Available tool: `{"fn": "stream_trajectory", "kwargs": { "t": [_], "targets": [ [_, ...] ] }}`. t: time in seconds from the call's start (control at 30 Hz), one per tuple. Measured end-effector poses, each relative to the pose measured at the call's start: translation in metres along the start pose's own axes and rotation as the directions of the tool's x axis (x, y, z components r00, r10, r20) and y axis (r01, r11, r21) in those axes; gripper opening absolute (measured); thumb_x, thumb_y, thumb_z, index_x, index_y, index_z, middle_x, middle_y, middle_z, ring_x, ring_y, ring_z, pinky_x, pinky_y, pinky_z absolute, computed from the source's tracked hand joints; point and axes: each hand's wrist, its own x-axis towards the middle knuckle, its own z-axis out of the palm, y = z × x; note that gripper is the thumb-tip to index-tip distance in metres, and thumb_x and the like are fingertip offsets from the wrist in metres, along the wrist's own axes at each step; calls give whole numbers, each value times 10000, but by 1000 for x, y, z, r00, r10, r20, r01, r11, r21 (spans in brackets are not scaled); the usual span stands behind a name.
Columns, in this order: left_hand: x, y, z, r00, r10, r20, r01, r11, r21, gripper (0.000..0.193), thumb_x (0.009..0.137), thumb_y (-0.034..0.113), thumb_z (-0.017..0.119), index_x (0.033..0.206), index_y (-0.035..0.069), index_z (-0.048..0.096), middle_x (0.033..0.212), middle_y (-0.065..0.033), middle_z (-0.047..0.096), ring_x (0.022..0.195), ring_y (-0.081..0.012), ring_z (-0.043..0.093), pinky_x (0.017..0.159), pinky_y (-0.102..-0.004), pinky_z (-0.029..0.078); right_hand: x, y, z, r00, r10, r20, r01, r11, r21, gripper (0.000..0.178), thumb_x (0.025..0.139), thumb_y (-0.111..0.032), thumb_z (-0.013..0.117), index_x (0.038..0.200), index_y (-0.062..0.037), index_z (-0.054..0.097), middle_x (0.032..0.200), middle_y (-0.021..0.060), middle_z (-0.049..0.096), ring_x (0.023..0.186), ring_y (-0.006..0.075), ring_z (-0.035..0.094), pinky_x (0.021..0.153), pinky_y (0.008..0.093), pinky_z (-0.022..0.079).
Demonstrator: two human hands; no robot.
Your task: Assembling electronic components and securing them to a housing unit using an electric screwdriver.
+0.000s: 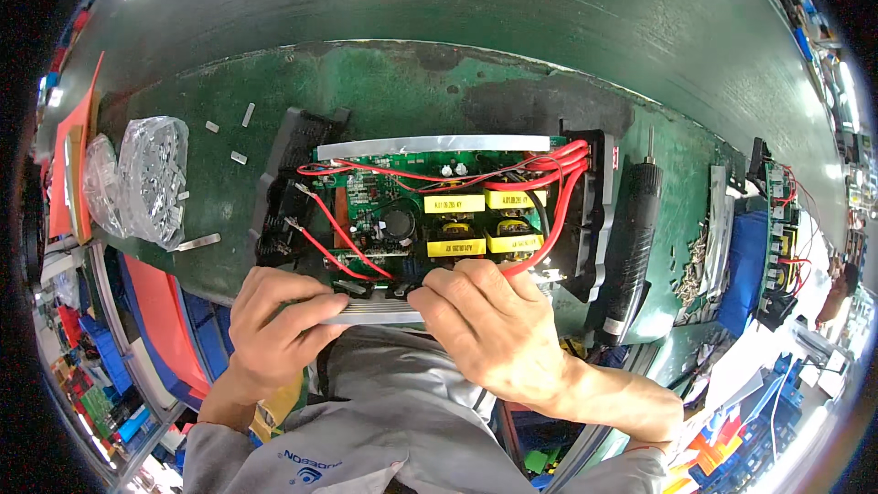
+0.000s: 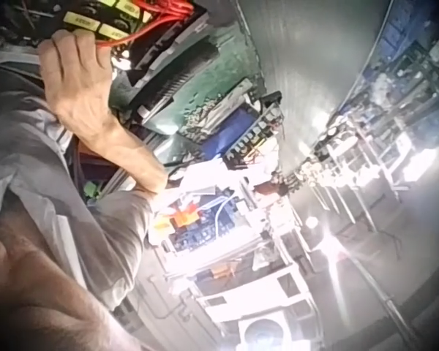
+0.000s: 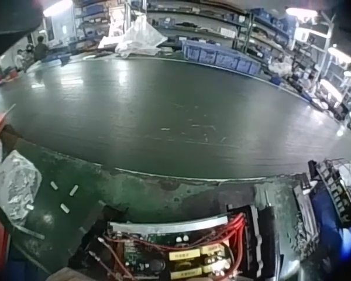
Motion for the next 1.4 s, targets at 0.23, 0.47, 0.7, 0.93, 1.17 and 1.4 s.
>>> {"fn": "stream_trajectory", "kwargs": {
  "t": [0.23,0.47,0.7,0.93,1.17,1.4],
  "targets": [
    [0,-3,0,1000,2,-19,-3,999,-42,342,717,168,906,1033,125,781,952,-22,704,786,-240,657,671,-370,490,1,-2,-3,1000,-19,23,18,1000,13,506,674,-97,817,1175,-53,761,1125,46,710,931,238,635,727,372,482],
    [3,-4,-3,1000,11,26,-10,999,-47,369,681,131,897,1037,114,802,966,-20,691,779,-241,650,653,-369,499,4,-6,-1,996,10,90,-5,998,-66,505,697,-124,809,1198,-82,761,1154,15,699,943,213,624,716,358,467],
    [7,-7,-4,999,40,0,-39,994,-106,409,706,82,892,1094,118,767,962,-4,656,733,-197,624,633,-333,487,7,-6,-5,998,-19,52,22,998,-57,499,721,-130,792,1218,-143,756,1118,17,687,941,215,636,702,350,479],
    [2,-6,2,1000,-3,-1,3,993,-120,410,629,90,910,1023,108,798,963,-28,681,785,-243,650,645,-369,515,2,-8,-6,996,-6,90,25,978,-209,462,689,-164,810,1148,-158,761,1091,34,667,939,235,648,707,358,491],
    [3,-6,-1,999,28,47,-26,999,-35,434,688,102,875,1104,103,749,1024,-13,650,851,-211,647,688,-356,510,5,-15,-4,995,-47,85,70,956,-285,447,711,-164,810,1152,-114,761,1064,26,657,927,221,642,739,357,511],
    [4,-6,-1,996,50,78,-49,999,-10,561,587,72,879,1134,105,755,1018,-30,657,840,-252,652,690,-399,496,11,-22,-10,989,-18,146,64,946,-318,399,745,-146,816,1127,-54,748,1014,46,665,878,222,641,692,351,491]
  ]
}}
